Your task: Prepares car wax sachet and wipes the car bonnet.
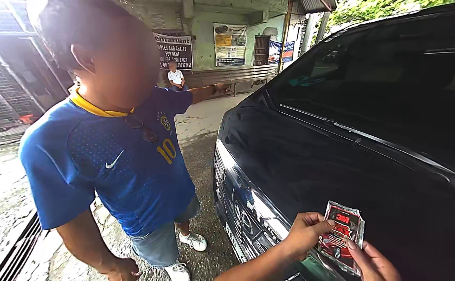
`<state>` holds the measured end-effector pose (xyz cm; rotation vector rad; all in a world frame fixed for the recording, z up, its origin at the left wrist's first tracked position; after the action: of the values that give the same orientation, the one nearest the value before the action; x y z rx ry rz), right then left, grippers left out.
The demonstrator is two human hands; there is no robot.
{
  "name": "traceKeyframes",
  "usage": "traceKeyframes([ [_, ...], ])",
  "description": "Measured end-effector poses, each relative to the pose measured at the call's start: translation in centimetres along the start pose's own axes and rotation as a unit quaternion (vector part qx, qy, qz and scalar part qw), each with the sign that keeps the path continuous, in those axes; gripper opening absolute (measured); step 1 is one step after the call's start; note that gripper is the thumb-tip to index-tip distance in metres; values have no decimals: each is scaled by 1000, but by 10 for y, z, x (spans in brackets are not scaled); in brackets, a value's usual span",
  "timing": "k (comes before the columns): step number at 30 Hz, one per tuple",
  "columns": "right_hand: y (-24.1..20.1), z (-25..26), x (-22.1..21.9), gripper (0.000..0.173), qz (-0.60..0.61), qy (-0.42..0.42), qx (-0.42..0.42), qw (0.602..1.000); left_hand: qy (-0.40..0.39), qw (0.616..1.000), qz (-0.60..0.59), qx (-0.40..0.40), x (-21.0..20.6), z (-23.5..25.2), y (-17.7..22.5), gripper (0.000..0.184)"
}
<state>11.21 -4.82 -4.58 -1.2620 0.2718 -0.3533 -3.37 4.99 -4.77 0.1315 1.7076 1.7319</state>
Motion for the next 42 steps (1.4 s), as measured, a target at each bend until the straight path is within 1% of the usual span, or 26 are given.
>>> traceKeyframes([
  [5,-1,-3,3,10,-14,9,-3,1000,-6,1000,3,7,-1,0,-1,25],
  [7,-1,-4,5,10,-18,16,0,1000,-15,1000,7,13,-1,0,-1,21],
  [9,-1,-5,8,10,-14,24,-1,1000,-30,999,23,-1,1,4,3,15],
  [10,0,-5,9,11,-11,27,-1,1000,-40,998,41,-20,2,9,9,14],
  [11,0,-4,11,11,-11,29,0,1000,-54,995,71,-44,3,15,20,20],
  [13,1,-3,14,11,-14,40,2,999,-86,980,158,-82,6,33,57,48],
  [14,1,-3,15,12,-17,46,4,999,-95,971,201,-91,7,47,80,58],
  [15,0,-3,16,12,-18,49,5,999,-93,963,236,-92,9,62,102,63],
  [18,-1,-5,17,14,-22,53,3,998,-58,950,302,-59,12,112,162,66],
  [20,-1,-7,15,15,-23,53,2,998,-50,939,336,-49,9,142,195,72],
  [24,-5,-12,12,17,-42,64,0,997,-29,916,398,-24,3,186,233,78],
  [28,-4,-16,15,16,-50,70,-8,996,-7,887,461,19,1,217,244,83],
  [32,-8,-18,14,15,-26,67,-36,997,7,859,511,44,3,241,248,86],
  [38,-4,-20,11,14,-8,56,-39,998,5,835,546,70,1,254,253,88],
  [42,-1,-19,9,16,-10,51,-42,998,11,827,555,84,0,260,255,89],
])
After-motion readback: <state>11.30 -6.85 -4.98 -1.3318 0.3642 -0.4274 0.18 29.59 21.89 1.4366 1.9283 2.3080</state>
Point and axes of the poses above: each hand's wrist, its own z-axis towards the middle knuckle, its own x-axis out of the back of the hand, y = z × x, the point moved 3 cm from there along z, towards the middle knuckle, and after that the axes turned 3 degrees about y, right-handed, at the moved point
